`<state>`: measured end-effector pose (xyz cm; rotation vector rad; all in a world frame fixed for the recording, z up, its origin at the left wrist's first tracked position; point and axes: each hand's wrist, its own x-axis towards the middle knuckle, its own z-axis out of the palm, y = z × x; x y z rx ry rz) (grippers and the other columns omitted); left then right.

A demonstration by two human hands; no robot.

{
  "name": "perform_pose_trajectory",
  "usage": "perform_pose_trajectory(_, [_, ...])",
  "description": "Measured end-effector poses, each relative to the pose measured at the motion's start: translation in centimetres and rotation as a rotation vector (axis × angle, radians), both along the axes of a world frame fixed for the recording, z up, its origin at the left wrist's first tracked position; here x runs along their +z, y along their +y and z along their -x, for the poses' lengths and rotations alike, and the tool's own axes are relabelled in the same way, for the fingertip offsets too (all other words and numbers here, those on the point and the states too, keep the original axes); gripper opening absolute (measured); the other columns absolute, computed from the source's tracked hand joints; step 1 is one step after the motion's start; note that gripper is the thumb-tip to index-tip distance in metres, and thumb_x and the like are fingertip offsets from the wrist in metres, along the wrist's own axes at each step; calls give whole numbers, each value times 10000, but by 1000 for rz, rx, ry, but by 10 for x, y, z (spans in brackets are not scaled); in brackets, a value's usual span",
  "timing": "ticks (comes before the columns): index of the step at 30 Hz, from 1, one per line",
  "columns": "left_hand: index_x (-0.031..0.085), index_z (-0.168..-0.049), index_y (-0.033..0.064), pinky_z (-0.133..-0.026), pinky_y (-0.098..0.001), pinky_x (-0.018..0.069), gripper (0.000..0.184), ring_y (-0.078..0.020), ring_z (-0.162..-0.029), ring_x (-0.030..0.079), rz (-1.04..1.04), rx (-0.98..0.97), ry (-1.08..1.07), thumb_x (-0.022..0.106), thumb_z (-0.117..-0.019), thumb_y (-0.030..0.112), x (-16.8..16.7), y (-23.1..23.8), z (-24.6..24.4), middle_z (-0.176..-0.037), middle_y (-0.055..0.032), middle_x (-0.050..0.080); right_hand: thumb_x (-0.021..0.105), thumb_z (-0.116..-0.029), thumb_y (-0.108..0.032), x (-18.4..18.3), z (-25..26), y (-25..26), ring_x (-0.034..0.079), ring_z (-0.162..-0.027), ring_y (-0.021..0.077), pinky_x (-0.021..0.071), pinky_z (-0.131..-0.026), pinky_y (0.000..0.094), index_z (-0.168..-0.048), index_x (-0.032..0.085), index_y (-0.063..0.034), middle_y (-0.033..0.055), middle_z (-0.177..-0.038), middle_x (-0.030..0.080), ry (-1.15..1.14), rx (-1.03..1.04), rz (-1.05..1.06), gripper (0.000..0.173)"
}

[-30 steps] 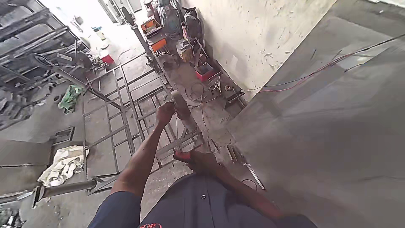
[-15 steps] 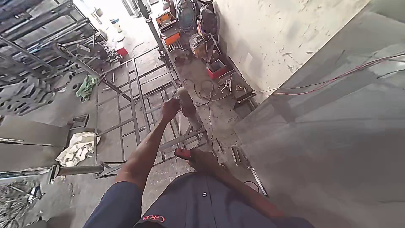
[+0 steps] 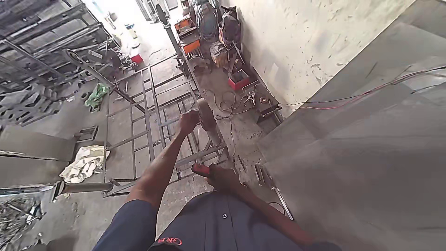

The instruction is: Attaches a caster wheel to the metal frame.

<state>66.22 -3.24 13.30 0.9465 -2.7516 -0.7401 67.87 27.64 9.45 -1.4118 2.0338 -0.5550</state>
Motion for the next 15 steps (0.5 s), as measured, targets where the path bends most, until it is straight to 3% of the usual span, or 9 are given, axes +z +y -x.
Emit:
perform_pose_trajectory(9, [713, -1241, 151, -1019, -520, 542, 311, -216, -1110, 696, -76, 4, 86, 680, -973, 306, -7, -7, -1, -1171, -70, 736, 575, -953, -528, -6, -8, -5, 706, -792, 297, 566, -654, 532, -1191, 593, -155, 87, -955, 693, 16, -20, 44, 443])
perform_pose_trajectory(15, [725, -1230, 183, -1005, -545, 542, 324, -225, -1102, 701, -76, 28, 67, 717, -950, 345, -3, -3, -2, -1155, -59, 745, 579, -953, -523, -2, -11, -11, 710, -817, 297, 569, -673, 528, -1199, 596, -146, 93, -964, 698, 19, -40, 11, 450])
